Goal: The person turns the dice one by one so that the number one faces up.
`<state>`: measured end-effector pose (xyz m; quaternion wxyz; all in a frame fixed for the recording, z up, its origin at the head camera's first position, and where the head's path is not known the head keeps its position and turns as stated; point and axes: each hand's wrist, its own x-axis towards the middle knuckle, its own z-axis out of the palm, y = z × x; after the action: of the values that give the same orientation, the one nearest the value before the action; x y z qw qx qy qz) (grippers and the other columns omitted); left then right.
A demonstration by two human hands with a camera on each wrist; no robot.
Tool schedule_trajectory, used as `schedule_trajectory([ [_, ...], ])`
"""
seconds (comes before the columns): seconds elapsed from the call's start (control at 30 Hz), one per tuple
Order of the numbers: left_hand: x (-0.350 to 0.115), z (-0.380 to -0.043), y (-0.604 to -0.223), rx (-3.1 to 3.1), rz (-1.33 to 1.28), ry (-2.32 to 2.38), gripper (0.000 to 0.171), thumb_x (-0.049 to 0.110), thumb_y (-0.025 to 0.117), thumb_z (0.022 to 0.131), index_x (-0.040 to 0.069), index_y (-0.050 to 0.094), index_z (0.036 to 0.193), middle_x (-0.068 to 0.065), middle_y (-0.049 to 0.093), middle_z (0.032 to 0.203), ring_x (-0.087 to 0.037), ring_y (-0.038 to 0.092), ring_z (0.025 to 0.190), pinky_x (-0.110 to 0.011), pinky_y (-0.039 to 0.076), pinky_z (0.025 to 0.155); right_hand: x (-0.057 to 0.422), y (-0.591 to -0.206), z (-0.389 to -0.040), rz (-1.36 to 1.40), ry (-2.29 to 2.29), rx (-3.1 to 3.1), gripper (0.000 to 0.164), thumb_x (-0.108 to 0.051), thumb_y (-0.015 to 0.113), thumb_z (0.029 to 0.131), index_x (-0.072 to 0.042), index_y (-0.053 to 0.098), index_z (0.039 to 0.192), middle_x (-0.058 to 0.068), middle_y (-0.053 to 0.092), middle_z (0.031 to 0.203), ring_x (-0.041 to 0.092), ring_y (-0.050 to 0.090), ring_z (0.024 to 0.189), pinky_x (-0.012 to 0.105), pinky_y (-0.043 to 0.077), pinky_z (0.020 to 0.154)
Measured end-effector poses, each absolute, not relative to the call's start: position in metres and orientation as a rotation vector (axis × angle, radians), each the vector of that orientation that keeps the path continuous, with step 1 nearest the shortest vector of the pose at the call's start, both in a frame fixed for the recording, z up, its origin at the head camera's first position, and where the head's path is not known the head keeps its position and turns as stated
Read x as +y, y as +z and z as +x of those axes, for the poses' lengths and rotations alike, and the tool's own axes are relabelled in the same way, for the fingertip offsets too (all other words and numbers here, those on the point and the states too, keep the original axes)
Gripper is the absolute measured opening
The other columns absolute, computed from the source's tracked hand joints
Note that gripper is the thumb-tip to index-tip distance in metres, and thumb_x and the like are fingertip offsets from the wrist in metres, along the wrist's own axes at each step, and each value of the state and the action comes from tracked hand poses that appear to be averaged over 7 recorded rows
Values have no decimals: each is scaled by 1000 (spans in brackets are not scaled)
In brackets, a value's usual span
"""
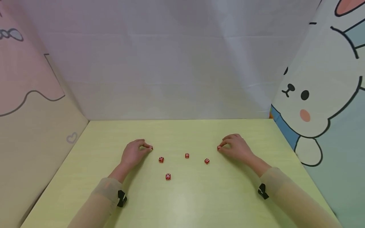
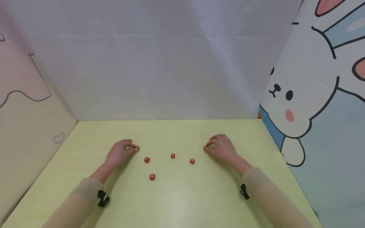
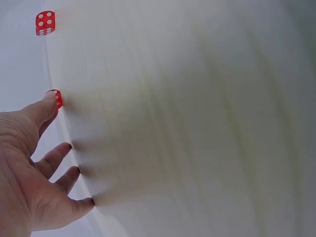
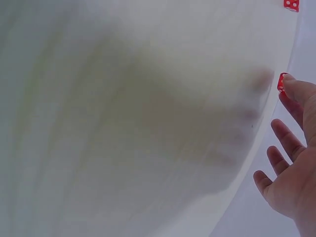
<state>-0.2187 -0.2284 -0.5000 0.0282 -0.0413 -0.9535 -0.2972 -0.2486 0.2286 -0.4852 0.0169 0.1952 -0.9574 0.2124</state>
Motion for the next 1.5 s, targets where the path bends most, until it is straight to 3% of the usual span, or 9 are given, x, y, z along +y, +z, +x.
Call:
schedule_trajectory([
  [0.7,-229,-221,-498,-2943,-142,-931,16,22,74,96,10,79,103,-25,58,141,-47,47,136,-58,35,115,242,-490,-238,636,685,-2955,18,-32,80,89,-17,81,99,9,68,122,38,50,125,59,40,106],
  [0.97,-229,-220,-498,-2928,-123,-953,17,24,76,94,10,79,103,-23,59,141,-47,48,135,-58,37,114,245,-485,-235,635,625,-2980,21,-28,79,90,-16,80,107,11,67,125,41,50,125,64,40,105],
  [1.5,-228,-219,-502,-2932,-112,-997,23,25,73,96,8,77,111,-24,57,143,-47,47,136,-59,35,114,246,-484,-234,659,608,-2962,22,-25,77,91,-13,79,110,13,65,127,41,48,126,63,39,105],
])
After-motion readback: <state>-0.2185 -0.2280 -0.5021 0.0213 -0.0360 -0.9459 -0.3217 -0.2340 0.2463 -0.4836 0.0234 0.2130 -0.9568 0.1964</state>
